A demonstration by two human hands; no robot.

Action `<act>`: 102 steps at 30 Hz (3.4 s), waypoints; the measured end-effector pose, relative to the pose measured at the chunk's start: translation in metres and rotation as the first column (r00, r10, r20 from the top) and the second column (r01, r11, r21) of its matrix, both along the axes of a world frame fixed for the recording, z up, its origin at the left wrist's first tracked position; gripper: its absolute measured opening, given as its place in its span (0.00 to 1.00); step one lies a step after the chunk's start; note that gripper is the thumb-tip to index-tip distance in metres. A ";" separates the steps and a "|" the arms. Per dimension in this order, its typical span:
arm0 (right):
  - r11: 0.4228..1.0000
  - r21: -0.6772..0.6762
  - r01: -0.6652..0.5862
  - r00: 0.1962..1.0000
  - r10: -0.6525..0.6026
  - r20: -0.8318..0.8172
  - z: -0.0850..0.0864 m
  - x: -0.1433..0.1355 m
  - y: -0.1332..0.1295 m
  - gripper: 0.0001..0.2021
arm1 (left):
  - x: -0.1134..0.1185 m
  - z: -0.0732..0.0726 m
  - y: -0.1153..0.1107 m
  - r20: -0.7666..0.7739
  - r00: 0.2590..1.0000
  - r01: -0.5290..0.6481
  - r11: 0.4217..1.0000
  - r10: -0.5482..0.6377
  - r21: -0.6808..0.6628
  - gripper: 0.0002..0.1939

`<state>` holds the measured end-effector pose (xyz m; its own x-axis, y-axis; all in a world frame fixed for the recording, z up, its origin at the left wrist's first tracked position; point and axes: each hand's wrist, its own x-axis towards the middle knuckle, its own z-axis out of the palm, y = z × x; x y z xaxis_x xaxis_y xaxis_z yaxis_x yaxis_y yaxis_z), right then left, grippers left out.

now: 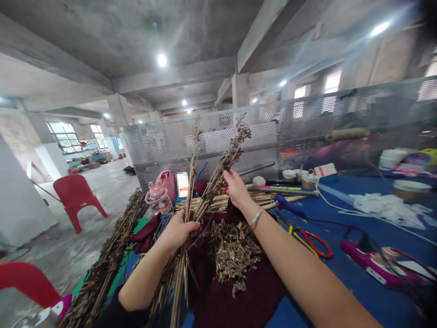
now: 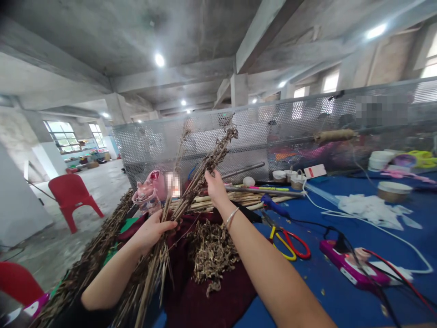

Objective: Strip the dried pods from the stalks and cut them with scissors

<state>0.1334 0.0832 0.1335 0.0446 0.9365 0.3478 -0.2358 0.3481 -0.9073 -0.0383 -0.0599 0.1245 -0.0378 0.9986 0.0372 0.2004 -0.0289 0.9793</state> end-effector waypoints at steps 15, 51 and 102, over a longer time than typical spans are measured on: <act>0.898 0.427 0.106 0.807 -0.328 0.491 -0.035 -0.002 -0.071 0.07 | 0.001 -0.010 0.008 -0.277 0.955 -0.058 0.980 0.111 0.191 0.20; 0.775 0.626 0.087 0.733 -0.475 0.487 -0.058 -0.004 -0.063 0.08 | 0.024 -0.010 0.000 -0.343 0.936 -0.027 0.989 0.075 0.143 0.19; 0.802 0.521 0.293 0.623 -0.573 0.533 -0.007 0.053 0.034 0.13 | 0.011 -0.020 0.005 -0.417 0.905 -0.037 0.993 0.082 0.116 0.17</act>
